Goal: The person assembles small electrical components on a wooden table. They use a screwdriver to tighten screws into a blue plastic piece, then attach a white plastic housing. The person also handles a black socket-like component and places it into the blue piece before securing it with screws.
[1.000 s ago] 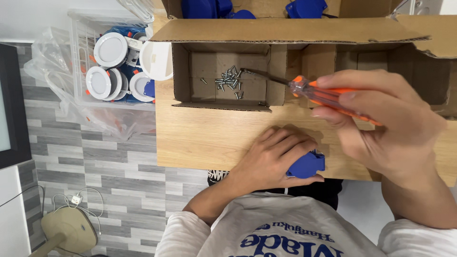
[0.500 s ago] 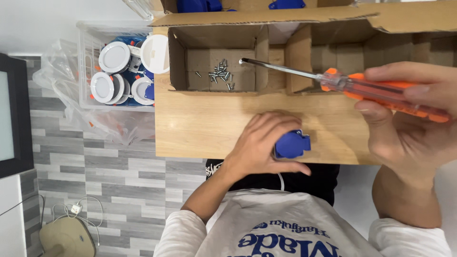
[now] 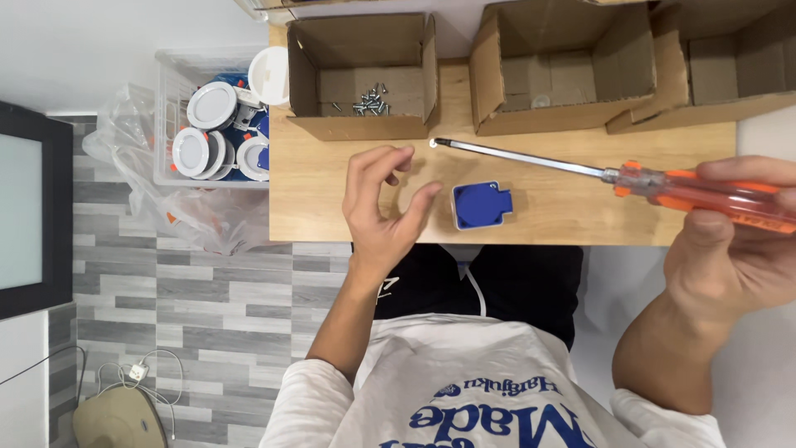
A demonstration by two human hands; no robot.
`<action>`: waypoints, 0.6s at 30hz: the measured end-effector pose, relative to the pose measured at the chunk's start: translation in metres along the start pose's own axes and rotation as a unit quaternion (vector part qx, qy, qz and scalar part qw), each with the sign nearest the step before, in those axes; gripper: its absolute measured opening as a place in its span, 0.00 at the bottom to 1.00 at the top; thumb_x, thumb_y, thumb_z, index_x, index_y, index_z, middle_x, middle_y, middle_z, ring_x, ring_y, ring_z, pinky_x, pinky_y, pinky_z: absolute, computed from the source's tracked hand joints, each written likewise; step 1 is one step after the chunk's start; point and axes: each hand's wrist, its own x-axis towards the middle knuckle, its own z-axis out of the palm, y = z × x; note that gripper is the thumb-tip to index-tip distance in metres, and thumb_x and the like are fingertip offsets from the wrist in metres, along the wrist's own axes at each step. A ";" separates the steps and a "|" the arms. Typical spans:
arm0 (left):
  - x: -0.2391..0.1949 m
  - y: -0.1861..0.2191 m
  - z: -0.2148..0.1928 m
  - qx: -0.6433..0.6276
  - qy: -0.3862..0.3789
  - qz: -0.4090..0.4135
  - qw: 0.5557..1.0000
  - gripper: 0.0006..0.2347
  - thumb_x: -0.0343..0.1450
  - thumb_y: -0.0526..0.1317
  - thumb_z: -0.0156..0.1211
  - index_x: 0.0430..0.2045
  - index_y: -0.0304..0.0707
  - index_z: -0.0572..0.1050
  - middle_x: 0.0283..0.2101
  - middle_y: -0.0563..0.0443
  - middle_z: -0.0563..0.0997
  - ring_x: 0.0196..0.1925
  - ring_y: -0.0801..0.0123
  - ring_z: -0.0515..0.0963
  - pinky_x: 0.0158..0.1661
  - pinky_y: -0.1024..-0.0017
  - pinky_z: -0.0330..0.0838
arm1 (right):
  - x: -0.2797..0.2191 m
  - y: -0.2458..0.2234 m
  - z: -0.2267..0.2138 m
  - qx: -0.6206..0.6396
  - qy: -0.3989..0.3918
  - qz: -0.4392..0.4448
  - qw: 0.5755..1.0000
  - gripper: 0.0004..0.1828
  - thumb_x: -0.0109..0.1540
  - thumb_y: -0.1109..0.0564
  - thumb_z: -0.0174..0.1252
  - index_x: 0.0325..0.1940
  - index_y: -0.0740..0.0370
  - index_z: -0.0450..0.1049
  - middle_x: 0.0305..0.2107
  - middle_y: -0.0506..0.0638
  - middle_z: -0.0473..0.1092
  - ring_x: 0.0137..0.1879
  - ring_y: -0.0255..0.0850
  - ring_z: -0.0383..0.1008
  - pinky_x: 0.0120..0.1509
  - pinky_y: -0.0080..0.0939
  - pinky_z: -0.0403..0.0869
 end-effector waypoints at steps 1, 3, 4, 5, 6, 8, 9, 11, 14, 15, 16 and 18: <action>0.001 0.002 0.000 0.011 0.001 0.005 1.000 0.17 0.77 0.40 0.73 0.58 0.36 0.75 0.51 0.43 0.77 0.46 0.64 0.80 0.46 0.71 0.77 | -0.006 0.000 -0.003 -0.002 0.009 0.005 1.000 0.19 0.79 0.58 0.55 0.69 0.64 0.55 0.54 0.86 0.62 0.51 0.71 0.70 0.50 0.68 0.79; 0.000 0.004 0.002 0.012 -0.005 0.002 1.000 0.17 0.77 0.38 0.74 0.59 0.36 0.76 0.51 0.44 0.77 0.46 0.65 0.80 0.46 0.72 0.78 | -0.013 0.002 -0.006 0.003 0.019 0.005 1.000 0.19 0.78 0.58 0.57 0.67 0.64 0.56 0.53 0.82 0.62 0.51 0.69 0.71 0.52 0.66 0.79; 0.000 0.005 0.003 0.013 -0.010 -0.003 1.000 0.17 0.77 0.37 0.75 0.59 0.36 0.77 0.51 0.46 0.76 0.45 0.67 0.80 0.46 0.73 0.78 | -0.016 0.002 -0.007 0.008 0.028 0.006 1.000 0.19 0.77 0.58 0.58 0.66 0.64 0.56 0.52 0.78 0.63 0.51 0.68 0.73 0.54 0.65 0.79; -0.003 0.004 0.004 0.014 -0.010 -0.003 1.000 0.17 0.77 0.37 0.75 0.59 0.36 0.77 0.51 0.46 0.76 0.45 0.67 0.80 0.46 0.73 0.78 | -0.017 -0.001 -0.007 0.008 0.028 0.007 1.000 0.19 0.77 0.58 0.58 0.66 0.64 0.56 0.52 0.78 0.63 0.51 0.68 0.73 0.54 0.65 0.79; -0.005 0.002 0.005 0.010 -0.020 -0.005 1.000 0.16 0.77 0.37 0.75 0.58 0.37 0.78 0.50 0.47 0.76 0.44 0.66 0.80 0.48 0.73 0.79 | -0.018 -0.004 -0.007 0.009 0.023 0.012 1.000 0.20 0.77 0.58 0.58 0.66 0.64 0.56 0.52 0.77 0.63 0.52 0.67 0.74 0.54 0.65 0.81; -0.007 0.001 0.006 0.007 -0.031 -0.006 0.999 0.16 0.76 0.37 0.75 0.57 0.39 0.79 0.48 0.48 0.76 0.43 0.66 0.80 0.50 0.73 0.81 | -0.021 -0.007 -0.008 0.010 0.018 0.018 1.000 0.20 0.77 0.57 0.58 0.65 0.64 0.56 0.52 0.75 0.62 0.52 0.66 0.74 0.54 0.66 0.83; -0.007 0.002 0.007 -0.003 -0.041 -0.002 0.999 0.13 0.76 0.34 0.75 0.54 0.37 0.80 0.47 0.46 0.78 0.43 0.65 0.82 0.50 0.72 0.81 | -0.022 -0.007 -0.008 0.008 0.020 0.022 1.000 0.21 0.77 0.56 0.59 0.65 0.63 0.55 0.50 0.75 0.62 0.51 0.65 0.74 0.53 0.66 0.83; -0.006 0.003 0.008 -0.012 -0.051 0.003 0.999 0.11 0.76 0.32 0.74 0.51 0.35 0.82 0.46 0.45 0.79 0.43 0.65 0.83 0.50 0.71 0.82 | -0.025 -0.007 -0.009 0.007 0.023 0.025 0.999 0.21 0.76 0.55 0.59 0.64 0.63 0.54 0.49 0.75 0.62 0.51 0.65 0.74 0.52 0.66 0.83; -0.006 0.006 0.008 0.000 -0.053 0.006 0.999 0.08 0.76 0.31 0.73 0.47 0.35 0.83 0.44 0.46 0.80 0.44 0.64 0.84 0.46 0.73 0.82 | -0.026 -0.005 -0.012 0.008 0.022 0.025 0.999 0.22 0.76 0.55 0.59 0.64 0.63 0.54 0.50 0.75 0.63 0.50 0.66 0.75 0.52 0.67 0.83; -0.006 0.006 0.008 -0.007 -0.054 0.003 0.998 0.07 0.76 0.31 0.72 0.46 0.34 0.83 0.44 0.45 0.81 0.44 0.63 0.84 0.46 0.73 0.82 | -0.026 -0.005 -0.012 0.010 0.017 0.018 1.000 0.21 0.76 0.55 0.59 0.64 0.63 0.54 0.49 0.76 0.63 0.50 0.66 0.75 0.51 0.66 0.82; -0.005 0.006 0.007 -0.013 -0.055 0.000 0.998 0.06 0.76 0.30 0.71 0.45 0.34 0.83 0.44 0.45 0.81 0.43 0.63 0.84 0.46 0.73 0.82 | -0.026 -0.004 -0.013 0.013 0.011 0.012 1.000 0.21 0.76 0.55 0.59 0.64 0.63 0.55 0.49 0.76 0.64 0.50 0.66 0.75 0.50 0.65 0.82; -0.007 0.005 0.005 -0.028 -0.059 -0.014 0.998 0.06 0.77 0.31 0.71 0.45 0.34 0.83 0.45 0.44 0.82 0.44 0.64 0.84 0.40 0.75 0.80 | -0.028 -0.002 -0.013 0.014 0.016 0.013 1.000 0.22 0.76 0.55 0.59 0.64 0.63 0.55 0.49 0.76 0.63 0.50 0.66 0.74 0.50 0.66 0.82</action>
